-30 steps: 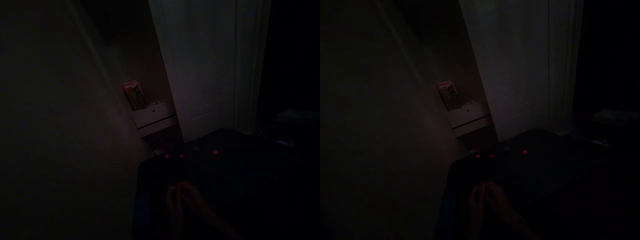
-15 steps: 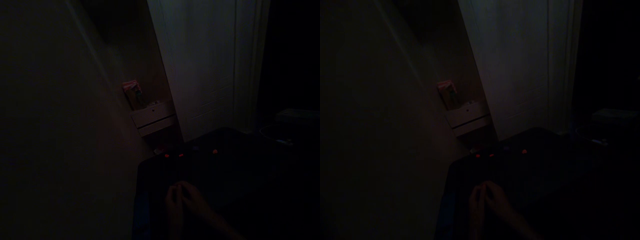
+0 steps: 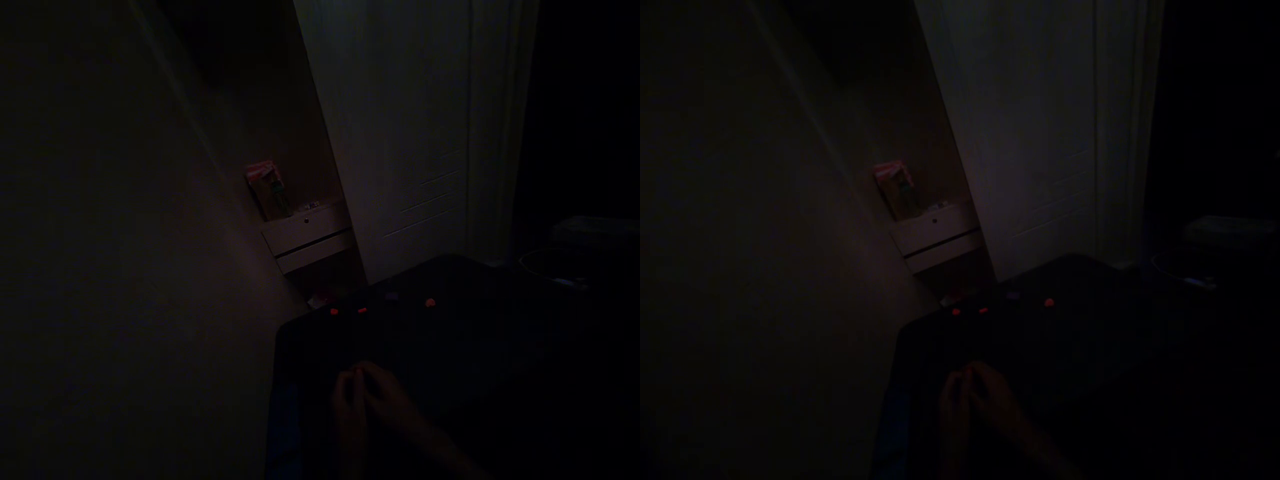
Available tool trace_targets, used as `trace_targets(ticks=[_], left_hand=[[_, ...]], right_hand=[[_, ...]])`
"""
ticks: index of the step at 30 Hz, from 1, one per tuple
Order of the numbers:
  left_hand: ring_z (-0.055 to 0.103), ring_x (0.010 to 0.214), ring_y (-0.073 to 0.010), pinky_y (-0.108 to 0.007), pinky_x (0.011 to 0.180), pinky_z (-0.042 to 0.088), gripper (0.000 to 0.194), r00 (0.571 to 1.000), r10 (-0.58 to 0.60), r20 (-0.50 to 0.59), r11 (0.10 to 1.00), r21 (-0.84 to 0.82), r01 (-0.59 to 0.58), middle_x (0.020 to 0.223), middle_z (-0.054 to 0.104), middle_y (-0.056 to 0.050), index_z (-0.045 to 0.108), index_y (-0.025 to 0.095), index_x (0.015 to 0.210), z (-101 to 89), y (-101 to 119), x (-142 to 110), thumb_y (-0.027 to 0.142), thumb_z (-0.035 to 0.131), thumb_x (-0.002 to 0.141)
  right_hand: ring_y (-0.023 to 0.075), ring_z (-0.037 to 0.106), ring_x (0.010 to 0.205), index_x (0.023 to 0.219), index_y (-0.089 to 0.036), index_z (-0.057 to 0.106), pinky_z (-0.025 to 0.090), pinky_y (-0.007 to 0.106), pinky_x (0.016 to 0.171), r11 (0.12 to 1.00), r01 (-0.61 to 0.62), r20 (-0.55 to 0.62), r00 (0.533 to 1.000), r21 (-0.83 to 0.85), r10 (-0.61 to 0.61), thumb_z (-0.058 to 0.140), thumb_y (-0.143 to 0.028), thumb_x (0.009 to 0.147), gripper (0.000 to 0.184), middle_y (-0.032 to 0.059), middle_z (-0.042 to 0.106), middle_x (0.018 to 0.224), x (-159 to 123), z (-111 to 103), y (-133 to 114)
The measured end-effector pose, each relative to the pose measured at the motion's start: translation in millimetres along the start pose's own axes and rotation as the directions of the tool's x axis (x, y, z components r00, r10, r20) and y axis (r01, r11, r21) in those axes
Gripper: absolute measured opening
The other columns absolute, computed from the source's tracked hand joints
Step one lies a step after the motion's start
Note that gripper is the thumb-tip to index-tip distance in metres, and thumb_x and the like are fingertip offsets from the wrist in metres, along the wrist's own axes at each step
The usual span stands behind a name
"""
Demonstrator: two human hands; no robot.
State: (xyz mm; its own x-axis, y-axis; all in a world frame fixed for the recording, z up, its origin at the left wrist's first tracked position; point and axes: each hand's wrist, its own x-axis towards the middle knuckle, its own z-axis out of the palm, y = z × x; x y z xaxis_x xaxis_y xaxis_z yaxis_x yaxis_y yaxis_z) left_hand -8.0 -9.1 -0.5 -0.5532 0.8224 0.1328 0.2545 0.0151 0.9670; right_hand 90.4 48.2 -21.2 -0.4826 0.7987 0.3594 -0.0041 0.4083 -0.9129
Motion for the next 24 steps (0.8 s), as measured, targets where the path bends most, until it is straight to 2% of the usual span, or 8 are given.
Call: trace_targets(ticks=[5,11,24], left_hand=[[0.070,0.087,-0.0286,-0.037,0.081,0.053,0.061,1.000,-0.002,0.004,1.000,-0.011,0.002,0.087,0.074,-0.011,0.072,0.016,0.085,0.2,-1.1,0.6,0.076,0.060,0.082],[0.069,0.083,-0.0283,-0.036,0.078,0.053,0.066,1.000,-0.018,-0.008,0.999,-0.044,0.018,0.083,0.073,-0.011,0.071,0.016,0.081,2.3,2.6,0.1,0.081,0.061,0.077],[0.070,0.087,-0.0290,-0.037,0.080,0.052,0.065,1.000,-0.020,0.014,1.000,-0.009,0.020,0.087,0.074,-0.012,0.071,0.016,0.085,-0.5,3.3,-1.3,0.080,0.059,0.080]], right_hand=[[0.0288,0.069,0.107,0.112,-0.017,0.070,0.054,0.043,0.096,1.000,-0.007,-0.012,1.000,-0.012,0.007,0.054,-0.028,0.091,0.030,0.0148,0.073,0.116,-0.3,0.0,-0.7],[0.0270,0.071,0.101,0.107,-0.019,0.070,0.055,0.040,0.092,1.000,0.006,0.007,1.000,0.000,-0.006,0.054,-0.030,0.092,0.024,0.0123,0.074,0.110,-0.5,-1.8,-3.4],[0.0269,0.070,0.103,0.111,-0.017,0.069,0.054,0.041,0.094,1.000,-0.004,0.012,1.000,-0.015,0.004,0.053,-0.027,0.091,0.028,0.0130,0.074,0.112,0.7,-1.5,-4.9]])
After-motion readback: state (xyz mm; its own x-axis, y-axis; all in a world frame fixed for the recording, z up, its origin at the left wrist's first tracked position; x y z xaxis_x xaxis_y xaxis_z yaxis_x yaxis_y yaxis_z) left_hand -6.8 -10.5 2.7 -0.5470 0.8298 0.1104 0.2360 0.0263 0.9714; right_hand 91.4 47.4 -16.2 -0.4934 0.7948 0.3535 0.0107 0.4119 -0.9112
